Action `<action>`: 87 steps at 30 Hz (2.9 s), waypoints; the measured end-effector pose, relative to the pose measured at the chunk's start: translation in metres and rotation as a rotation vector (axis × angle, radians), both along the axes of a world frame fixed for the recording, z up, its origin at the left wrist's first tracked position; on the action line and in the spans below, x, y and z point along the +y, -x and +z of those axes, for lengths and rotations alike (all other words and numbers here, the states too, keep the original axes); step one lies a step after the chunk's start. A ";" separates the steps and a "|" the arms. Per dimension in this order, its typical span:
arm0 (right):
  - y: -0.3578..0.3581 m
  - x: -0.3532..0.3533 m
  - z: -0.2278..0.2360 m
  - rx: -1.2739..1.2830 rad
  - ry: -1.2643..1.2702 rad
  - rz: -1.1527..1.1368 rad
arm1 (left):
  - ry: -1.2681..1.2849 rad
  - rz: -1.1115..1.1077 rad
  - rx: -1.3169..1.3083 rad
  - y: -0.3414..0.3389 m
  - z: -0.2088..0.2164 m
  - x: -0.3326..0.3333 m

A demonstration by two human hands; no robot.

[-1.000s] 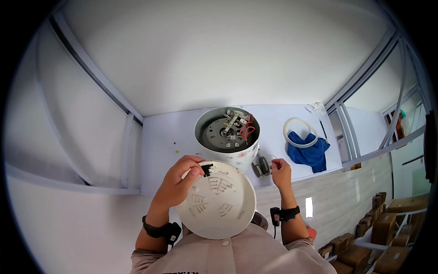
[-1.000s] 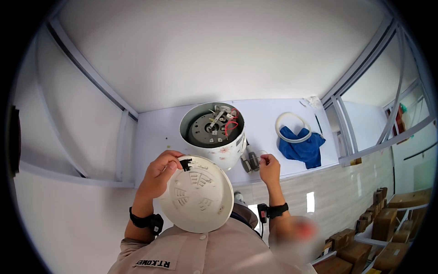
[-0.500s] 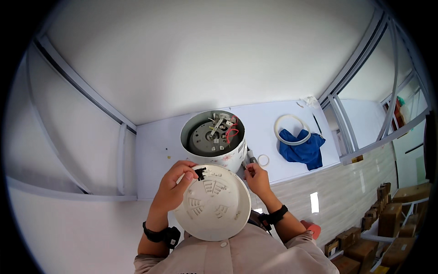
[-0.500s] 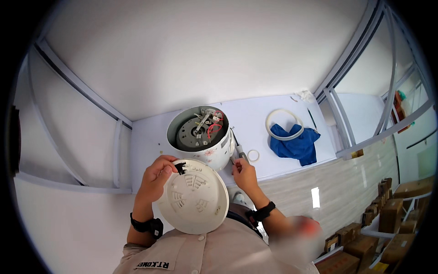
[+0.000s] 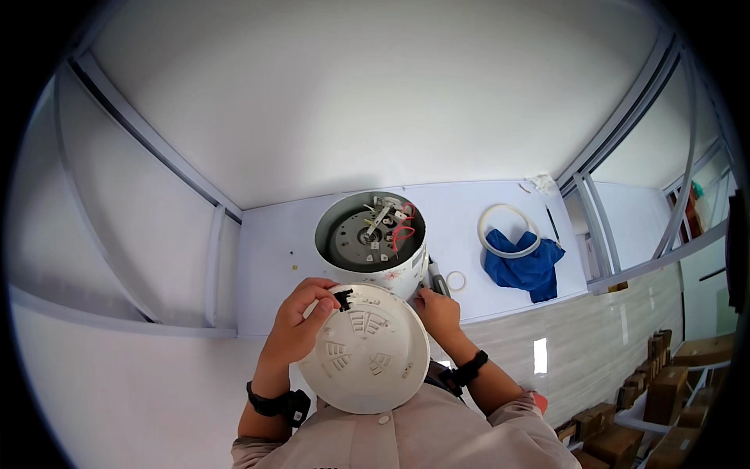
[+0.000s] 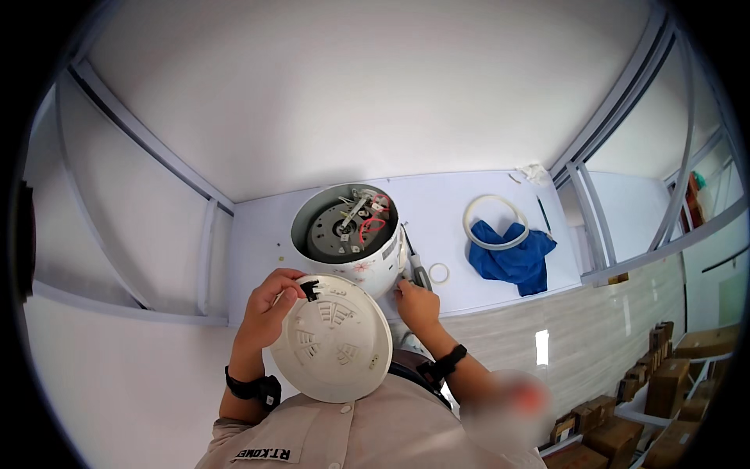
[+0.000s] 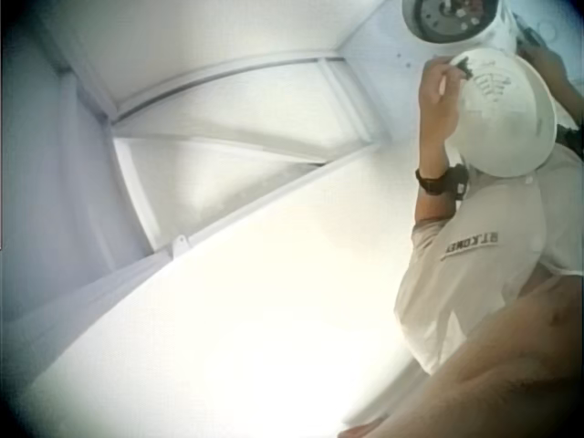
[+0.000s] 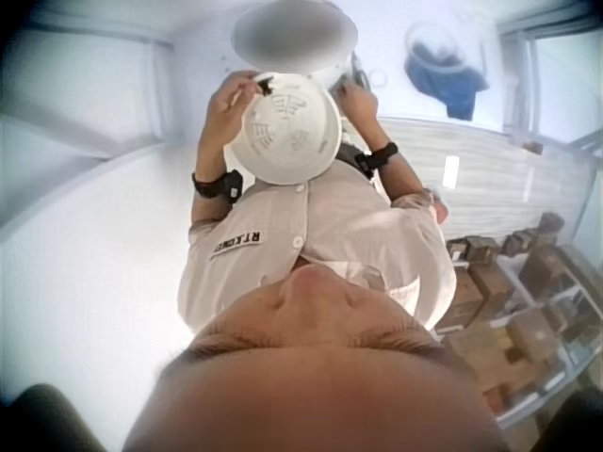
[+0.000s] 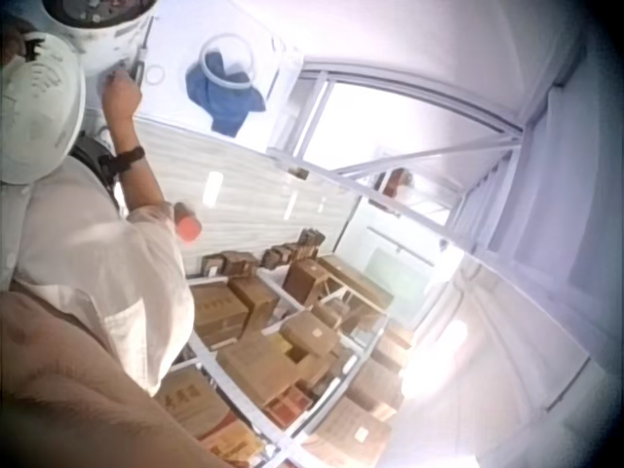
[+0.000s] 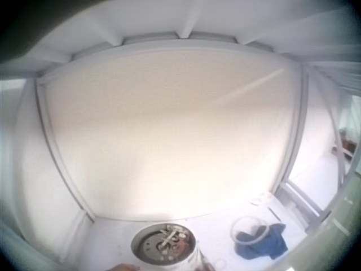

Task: The person disassembles a white cylindrical appliance on a workbench. They remove the top cover, unscrew the base, detach internal wiring, and wipe the cover with a blue cloth.

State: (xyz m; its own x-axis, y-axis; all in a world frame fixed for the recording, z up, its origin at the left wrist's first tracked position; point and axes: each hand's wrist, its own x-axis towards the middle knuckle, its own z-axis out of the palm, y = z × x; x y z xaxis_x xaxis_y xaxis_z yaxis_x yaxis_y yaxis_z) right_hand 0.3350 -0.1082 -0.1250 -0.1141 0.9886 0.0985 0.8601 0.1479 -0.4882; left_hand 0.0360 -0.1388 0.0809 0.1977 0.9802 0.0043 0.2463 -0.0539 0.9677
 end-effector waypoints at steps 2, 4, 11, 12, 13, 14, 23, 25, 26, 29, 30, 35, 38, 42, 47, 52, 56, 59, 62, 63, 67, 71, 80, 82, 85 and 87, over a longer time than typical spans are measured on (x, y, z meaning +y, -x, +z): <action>0.001 0.001 0.000 0.001 -0.030 0.001 | -0.006 0.010 0.017 0.001 -0.002 0.000; 0.002 0.003 0.000 -0.001 -0.041 0.003 | -0.003 0.020 0.020 0.002 -0.004 0.000; 0.001 0.011 0.000 -0.005 -0.048 0.005 | 0.002 0.022 0.015 -0.002 0.000 0.001; 0.001 0.012 0.002 -0.007 -0.045 0.000 | 0.005 0.021 0.015 -0.002 0.000 0.002; 0.001 0.013 0.002 0.008 -0.045 -0.010 | 0.007 0.020 0.015 -0.003 0.000 0.002; 0.000 0.014 0.002 0.023 -0.045 -0.019 | 0.010 0.018 0.015 -0.003 0.000 0.003; -0.023 0.014 0.022 0.054 -0.116 0.114 | 0.027 0.059 -0.043 -0.003 -0.001 0.005; -0.025 0.011 0.022 0.019 -0.151 0.181 | 0.027 0.035 -0.033 0.001 -0.005 0.006; -0.024 0.010 0.018 0.001 -0.176 0.207 | 0.026 0.023 -0.029 0.002 -0.007 0.006; -0.020 0.011 0.012 -0.050 -0.209 0.237 | 0.027 0.029 -0.018 0.002 -0.008 0.005; -0.018 0.012 0.011 -0.065 -0.213 0.240 | 0.028 0.030 -0.016 0.002 -0.008 0.005; -0.017 0.013 0.009 -0.080 -0.157 0.297 | 0.030 0.040 -0.019 0.004 -0.008 0.003; -0.017 0.013 0.006 -0.109 -0.137 0.310 | 0.027 0.046 -0.021 0.005 -0.009 0.002; -0.014 0.012 -0.004 -0.243 -0.215 0.373 | 0.026 0.047 -0.020 0.007 -0.011 0.002; -0.034 0.002 0.030 0.010 0.010 0.391 | 0.030 0.070 -0.022 0.005 -0.006 0.003; -0.064 0.002 0.138 0.246 0.152 0.349 | 0.082 0.046 -0.046 0.000 0.003 0.006; -0.063 -0.005 0.211 0.463 0.023 0.312 | 0.082 0.030 -0.006 -0.010 0.008 0.010; -0.043 -0.010 0.220 0.564 -0.169 0.357 | -0.021 -0.055 0.084 -0.020 0.012 0.015; -0.016 -0.007 0.220 0.509 -0.330 0.413 | -0.059 -0.113 0.090 -0.030 0.018 0.018; -0.009 -0.004 0.220 0.475 -0.368 0.431 | -0.041 -0.119 0.079 -0.031 0.018 0.018; -0.001 0.006 0.230 0.345 -0.399 0.536 | -0.016 -0.161 0.060 -0.034 0.020 0.018; 0.006 0.013 0.237 0.327 -0.281 0.565 | -0.071 -0.213 0.092 -0.038 0.024 0.020; 0.023 0.009 0.256 0.648 -0.203 0.513 | -0.117 -0.213 0.040 -0.039 0.018 0.021; 0.025 0.011 0.251 0.658 -0.190 0.543 | -0.072 -0.214 0.013 -0.040 0.022 0.021; 0.024 0.013 0.248 0.665 -0.232 0.588 | -0.038 -0.200 0.018 -0.041 0.027 0.021; 0.024 0.013 0.248 0.686 -0.236 0.575 | -0.025 -0.185 0.014 -0.041 0.027 0.020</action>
